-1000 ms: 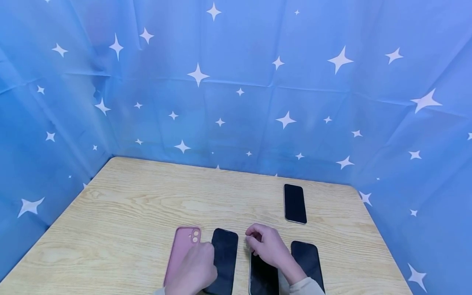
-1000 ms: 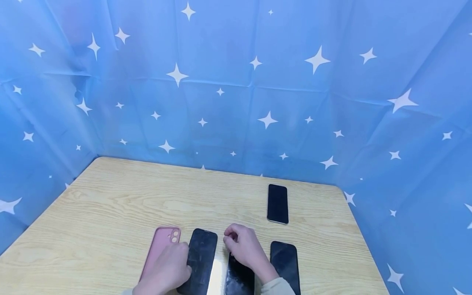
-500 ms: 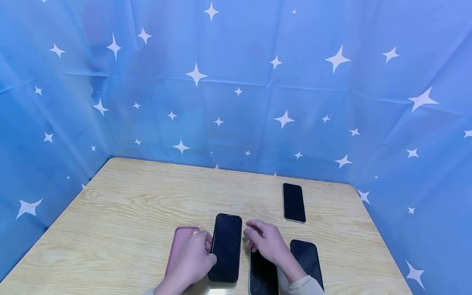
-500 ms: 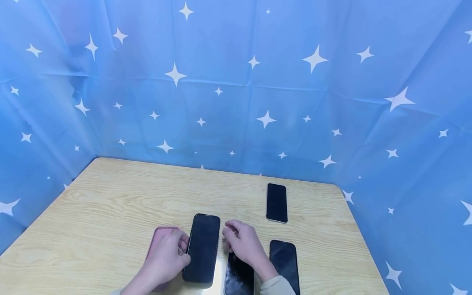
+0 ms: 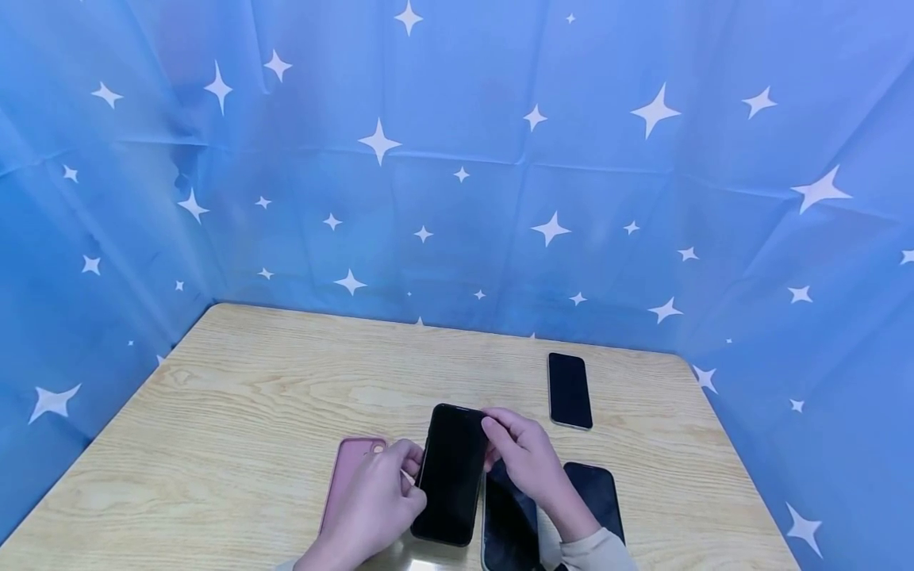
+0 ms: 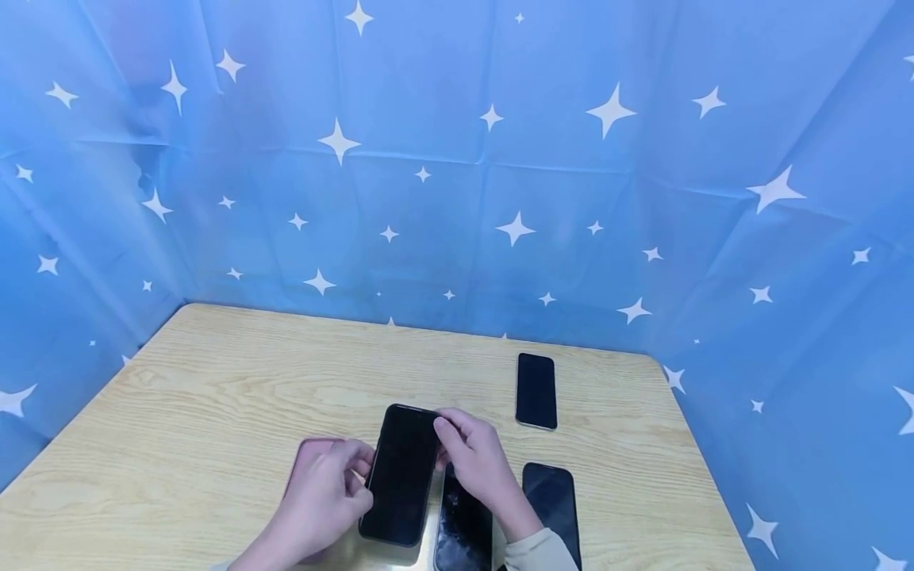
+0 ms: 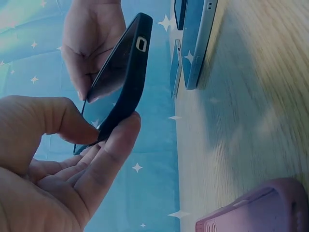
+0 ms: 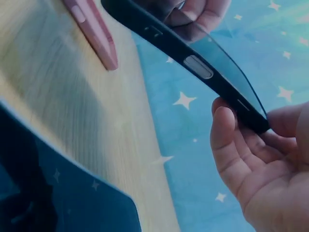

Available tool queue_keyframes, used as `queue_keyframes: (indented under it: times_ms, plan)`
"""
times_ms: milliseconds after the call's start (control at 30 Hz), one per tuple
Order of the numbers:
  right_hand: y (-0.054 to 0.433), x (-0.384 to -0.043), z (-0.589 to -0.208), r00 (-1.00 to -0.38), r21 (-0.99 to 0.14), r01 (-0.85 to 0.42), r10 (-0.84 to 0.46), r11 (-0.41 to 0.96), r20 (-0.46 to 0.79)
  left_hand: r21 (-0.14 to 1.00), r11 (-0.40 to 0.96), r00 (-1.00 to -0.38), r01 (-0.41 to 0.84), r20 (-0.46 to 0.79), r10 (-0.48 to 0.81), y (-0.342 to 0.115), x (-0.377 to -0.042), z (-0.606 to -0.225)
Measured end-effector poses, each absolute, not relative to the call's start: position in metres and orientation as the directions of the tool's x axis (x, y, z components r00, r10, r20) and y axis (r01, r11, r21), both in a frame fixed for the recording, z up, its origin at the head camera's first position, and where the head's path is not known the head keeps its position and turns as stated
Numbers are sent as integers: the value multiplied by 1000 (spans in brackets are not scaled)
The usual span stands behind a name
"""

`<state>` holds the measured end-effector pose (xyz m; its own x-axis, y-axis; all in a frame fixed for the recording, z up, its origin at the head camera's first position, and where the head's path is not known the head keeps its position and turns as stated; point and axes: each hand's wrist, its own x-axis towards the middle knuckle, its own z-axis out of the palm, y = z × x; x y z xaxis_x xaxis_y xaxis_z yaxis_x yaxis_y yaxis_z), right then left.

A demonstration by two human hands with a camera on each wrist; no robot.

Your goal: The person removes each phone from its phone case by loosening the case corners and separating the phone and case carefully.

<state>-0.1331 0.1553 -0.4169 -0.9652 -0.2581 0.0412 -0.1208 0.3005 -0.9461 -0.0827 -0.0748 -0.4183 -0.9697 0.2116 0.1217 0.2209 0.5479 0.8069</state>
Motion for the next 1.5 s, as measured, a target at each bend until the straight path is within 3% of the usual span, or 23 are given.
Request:
queue_keyframes:
  times_ms: [267,533,767,967,1200,1500]
  plan:
    - [155,-132,-412,-965,-954,-174,-238,245,115,843,490,-962,222,109,250,-77,-86,-421]
    - [153,-133,-405,-979,-958,-171,-151,232,138,888,385,-910,249,79,406,-88,-88,-429]
    - [153,-136,-404,-983,-972,-150,-132,183,127,989,111,-847,94,20,532,-92,-88,-435]
    - [154,-138,-403,-985,-981,-127,-139,147,107,997,-56,-836,49,72,544,-90,-87,-440]
    - [161,-140,-403,-972,-978,-93,-229,188,49,999,43,-885,24,1,466,-89,-82,-439]
    - [174,-144,-401,-926,-958,-138,-375,251,35,985,154,-897,78,2,443,-90,-79,-438]
